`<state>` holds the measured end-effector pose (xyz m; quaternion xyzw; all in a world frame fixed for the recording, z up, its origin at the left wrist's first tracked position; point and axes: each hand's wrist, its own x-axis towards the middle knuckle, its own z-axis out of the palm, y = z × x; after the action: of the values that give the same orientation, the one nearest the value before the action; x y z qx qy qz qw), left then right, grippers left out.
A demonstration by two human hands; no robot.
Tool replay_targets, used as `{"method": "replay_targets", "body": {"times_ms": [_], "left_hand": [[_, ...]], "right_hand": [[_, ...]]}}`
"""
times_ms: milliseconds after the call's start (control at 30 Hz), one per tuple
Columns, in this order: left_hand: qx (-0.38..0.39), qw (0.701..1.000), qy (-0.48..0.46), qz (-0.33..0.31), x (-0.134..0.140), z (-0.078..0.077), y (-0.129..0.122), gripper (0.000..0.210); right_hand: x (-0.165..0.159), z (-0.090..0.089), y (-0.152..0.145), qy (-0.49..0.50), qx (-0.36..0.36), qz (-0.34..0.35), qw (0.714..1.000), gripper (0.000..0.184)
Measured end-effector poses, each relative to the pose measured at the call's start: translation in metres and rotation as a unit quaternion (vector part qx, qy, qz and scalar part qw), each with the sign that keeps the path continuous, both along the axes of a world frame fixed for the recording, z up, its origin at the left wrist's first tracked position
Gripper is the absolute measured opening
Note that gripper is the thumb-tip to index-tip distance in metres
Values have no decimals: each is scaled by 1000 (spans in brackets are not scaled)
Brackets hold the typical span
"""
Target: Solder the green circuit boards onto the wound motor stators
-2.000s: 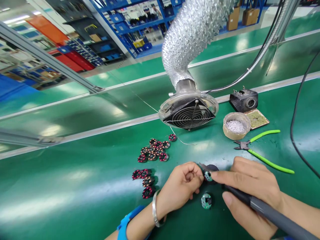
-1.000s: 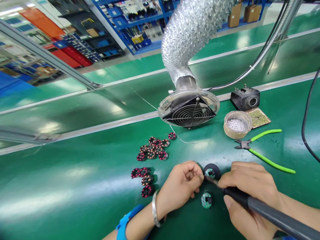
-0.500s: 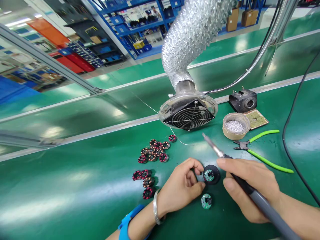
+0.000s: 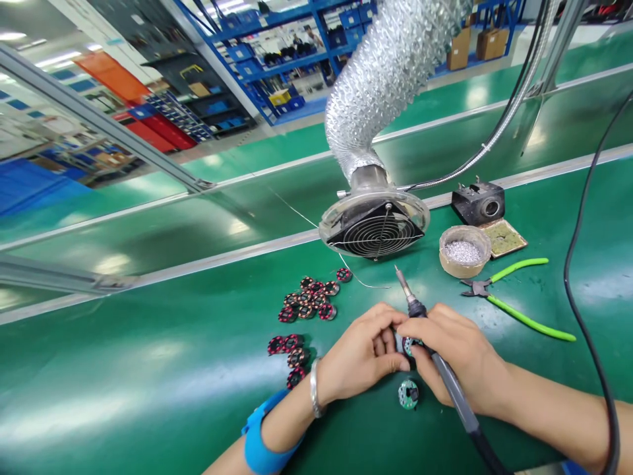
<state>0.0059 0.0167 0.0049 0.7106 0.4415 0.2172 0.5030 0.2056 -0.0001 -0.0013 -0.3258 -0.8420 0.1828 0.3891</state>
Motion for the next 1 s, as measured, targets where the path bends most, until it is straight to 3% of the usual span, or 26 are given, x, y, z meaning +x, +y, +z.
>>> {"method": "replay_targets", "body": {"times_ms": [67,167,300,467,667,1000], "left_hand": [[-13,999,12,37,-3,2,-6,27],[-9,998,16,53,-3,4,-15,4],[-44,995,-23,83,5,3,-20,9],[-121,983,-64,126,13,-4,-19,14],[-151,978,-62,129,11,-2,-20,11],[-165,976,-55,132,10,-2,-25,4]], "right_hand": [[0,0,0,-2,-13,9,1000,30],[0,1,0,3,-37,17,999,30],[1,2,0,6,-51,29,998,34],[2,2,0,7,-5,55,998,36],[3,4,1,-8,37,71,997,39],[6,3,1,-37,25,87,995,37]]}}
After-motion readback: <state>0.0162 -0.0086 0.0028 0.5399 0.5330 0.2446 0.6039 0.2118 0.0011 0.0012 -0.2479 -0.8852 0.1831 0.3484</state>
